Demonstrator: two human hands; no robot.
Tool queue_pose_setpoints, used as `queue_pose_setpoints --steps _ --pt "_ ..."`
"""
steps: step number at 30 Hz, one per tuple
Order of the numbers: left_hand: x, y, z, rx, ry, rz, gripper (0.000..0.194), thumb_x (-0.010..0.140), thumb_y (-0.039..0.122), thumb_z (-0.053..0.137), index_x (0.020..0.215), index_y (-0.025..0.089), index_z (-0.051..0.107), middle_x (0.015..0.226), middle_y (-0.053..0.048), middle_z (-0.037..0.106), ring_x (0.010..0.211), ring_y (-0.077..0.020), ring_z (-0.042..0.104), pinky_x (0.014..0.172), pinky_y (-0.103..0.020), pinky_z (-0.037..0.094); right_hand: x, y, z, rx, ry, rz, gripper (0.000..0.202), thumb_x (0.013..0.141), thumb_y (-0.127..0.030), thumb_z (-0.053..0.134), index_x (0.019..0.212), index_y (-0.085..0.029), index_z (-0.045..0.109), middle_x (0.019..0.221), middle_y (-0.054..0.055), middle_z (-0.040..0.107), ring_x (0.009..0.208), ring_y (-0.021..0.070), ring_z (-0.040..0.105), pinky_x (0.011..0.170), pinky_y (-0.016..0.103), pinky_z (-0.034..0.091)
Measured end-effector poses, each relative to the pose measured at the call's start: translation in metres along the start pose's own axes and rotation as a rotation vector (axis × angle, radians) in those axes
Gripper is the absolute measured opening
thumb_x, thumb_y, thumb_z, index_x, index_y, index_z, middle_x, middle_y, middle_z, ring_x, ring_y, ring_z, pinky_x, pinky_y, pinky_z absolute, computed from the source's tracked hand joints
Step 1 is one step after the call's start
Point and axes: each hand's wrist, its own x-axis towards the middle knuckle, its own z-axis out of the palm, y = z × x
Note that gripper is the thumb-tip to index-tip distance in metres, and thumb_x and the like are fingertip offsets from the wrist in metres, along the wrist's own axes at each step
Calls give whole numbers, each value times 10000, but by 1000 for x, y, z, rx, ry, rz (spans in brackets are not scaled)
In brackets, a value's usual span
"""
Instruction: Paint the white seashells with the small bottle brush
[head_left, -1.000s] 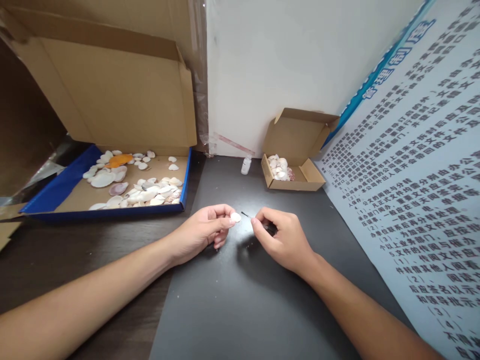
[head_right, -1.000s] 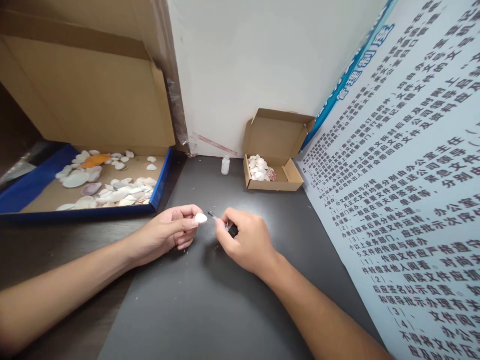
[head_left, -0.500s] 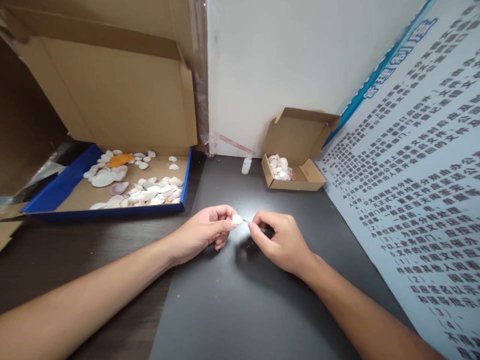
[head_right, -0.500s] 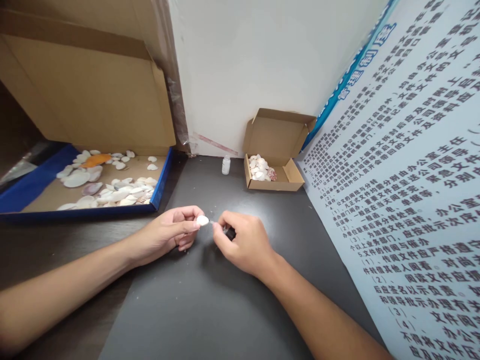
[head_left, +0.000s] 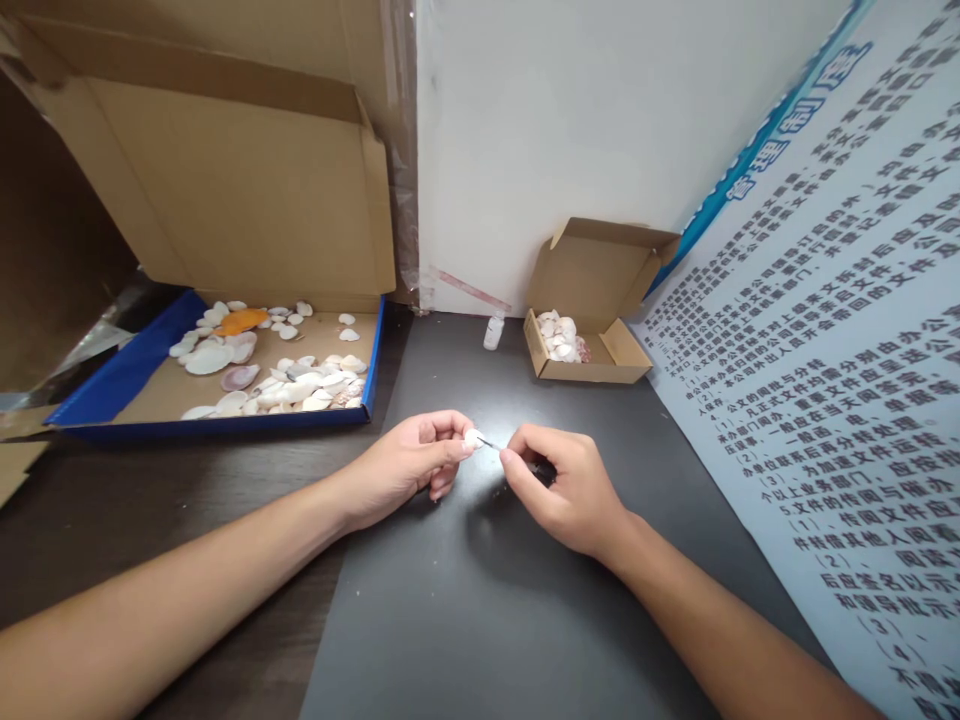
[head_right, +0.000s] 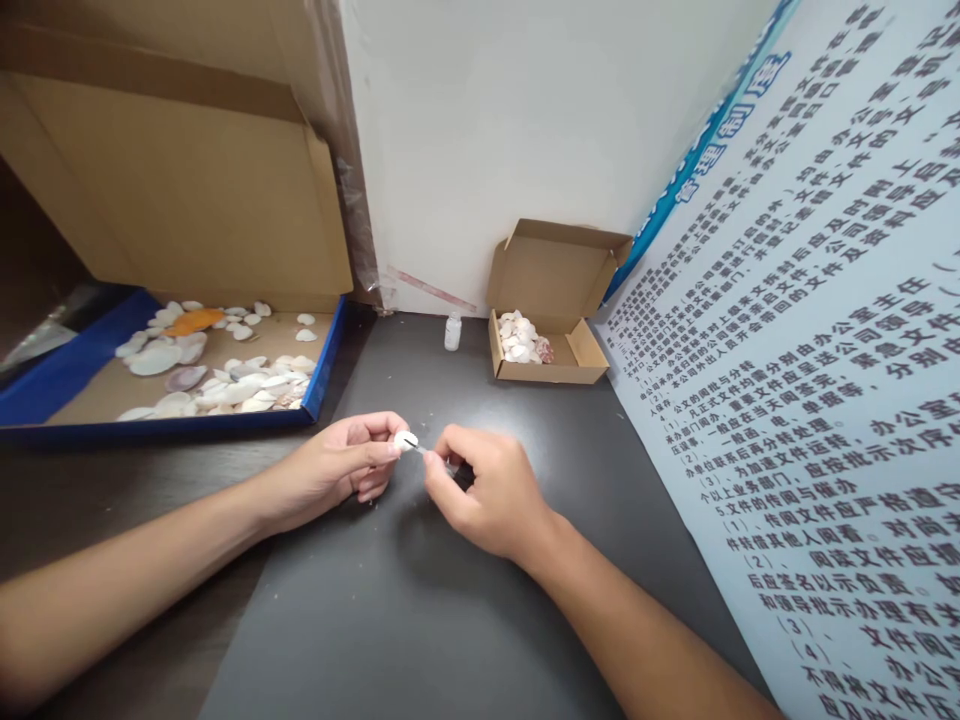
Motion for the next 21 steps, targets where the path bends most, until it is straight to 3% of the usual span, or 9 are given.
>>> queue_pose_setpoints --steps 12,17,21 --pt "0 -1 -1 3 -9 13 217 809 304 726 865 171 565 570 74 447 484 -50 382 457 -165 381 0 1 1 -57 12 55 196 891 -288 518 721 -193 542 537 -64 438 479 79 381 519 223 297" --pt "-1 -1 -1 -1 -12 6 179 799 260 698 859 173 555 634 33 540 546 -86 503 484 -193 440 -1 0 2 -1 -22 -26 168 887 -278 527 747 -190 559 548 -67 435 479 74 379 517 212 305" --pt "-1 -1 -2 -9 -22 8 126 820 224 657 859 169 550 681 22 576 556 -88 538 510 -207 466 -2 0 3 -68 -42 25 182 888 -270 531 730 -192 574 533 -69 446 478 73 366 517 217 288"
